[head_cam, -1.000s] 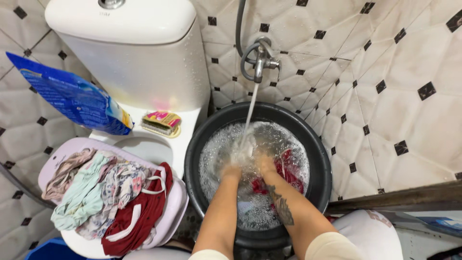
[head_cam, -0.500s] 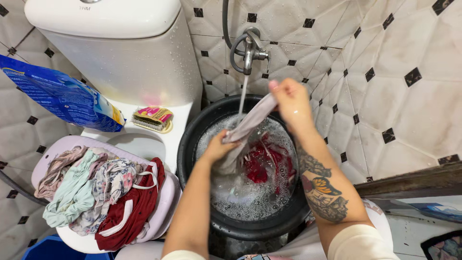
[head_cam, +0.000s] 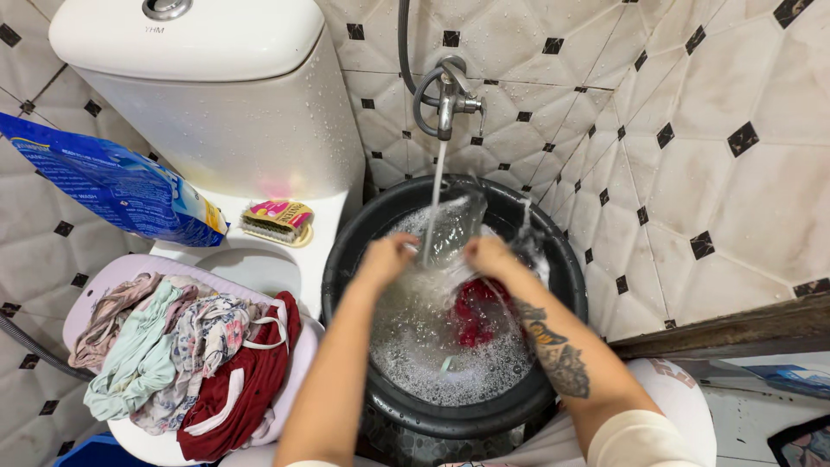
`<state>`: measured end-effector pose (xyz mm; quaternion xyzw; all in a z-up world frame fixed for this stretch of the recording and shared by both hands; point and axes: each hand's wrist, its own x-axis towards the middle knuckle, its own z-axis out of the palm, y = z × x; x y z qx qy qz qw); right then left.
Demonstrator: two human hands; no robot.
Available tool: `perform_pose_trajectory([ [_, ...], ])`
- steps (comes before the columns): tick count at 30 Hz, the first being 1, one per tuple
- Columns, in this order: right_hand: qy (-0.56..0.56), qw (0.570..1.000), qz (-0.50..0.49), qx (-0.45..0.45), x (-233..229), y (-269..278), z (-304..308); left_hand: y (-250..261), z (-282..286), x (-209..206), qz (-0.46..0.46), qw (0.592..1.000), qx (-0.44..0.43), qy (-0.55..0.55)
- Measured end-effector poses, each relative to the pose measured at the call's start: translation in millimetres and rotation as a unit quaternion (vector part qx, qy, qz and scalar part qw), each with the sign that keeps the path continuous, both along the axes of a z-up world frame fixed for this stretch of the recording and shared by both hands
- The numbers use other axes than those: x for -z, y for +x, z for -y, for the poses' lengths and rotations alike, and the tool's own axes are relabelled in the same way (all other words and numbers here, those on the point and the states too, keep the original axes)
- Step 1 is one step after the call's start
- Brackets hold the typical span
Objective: The person washes clothes by hand in a black bucket under a running faucet, rubbing and wringing different items of clothing one at a time and placing them on a toilet lid.
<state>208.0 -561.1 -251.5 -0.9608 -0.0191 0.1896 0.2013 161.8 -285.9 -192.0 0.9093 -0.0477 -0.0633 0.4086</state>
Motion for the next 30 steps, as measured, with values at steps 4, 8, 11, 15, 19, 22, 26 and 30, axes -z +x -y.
perform_pose_trajectory([
  [4, 0.027, 0.993, -0.05, -0.102, 35.2, -23.9, -20.4, -3.3, 35.9, 44.4, -0.105, 0.987, -0.089, -0.079],
  [8, 0.005, 0.998, -0.002, -0.061, 18.5, -25.3, -14.6, 8.7, -3.3, 27.3, -0.312, 0.866, -0.075, -0.382],
  [11, 0.071, 0.996, 0.023, 0.055, 10.0, -22.4, -18.8, 9.1, -26.9, 6.5, -0.361, 0.788, -0.046, -0.497],
  [15, 0.265, 0.955, 0.042, 0.125, 17.7, -7.7, -36.5, 2.0, -32.9, -3.9, -0.359, 0.804, -0.044, -0.471],
  [19, 0.143, 0.983, -0.003, -0.115, 22.6, -22.4, -53.4, -5.8, 9.3, 26.2, -0.289, 0.943, -0.048, -0.156],
  [22, 0.068, 0.993, -0.099, 0.004, 23.9, -35.3, -52.1, -27.7, 36.9, 76.0, -0.165, 0.976, 0.053, 0.13],
  [26, -0.01, 0.99, 0.085, 0.116, 46.4, -45.3, -49.4, -36.6, 48.0, 144.6, -0.176, 0.949, -0.056, 0.255],
  [30, 0.115, 0.992, 0.002, -0.046, 25.1, -33.5, -71.2, -24.2, 42.1, 158.6, -0.168, 0.97, -0.171, 0.042],
])
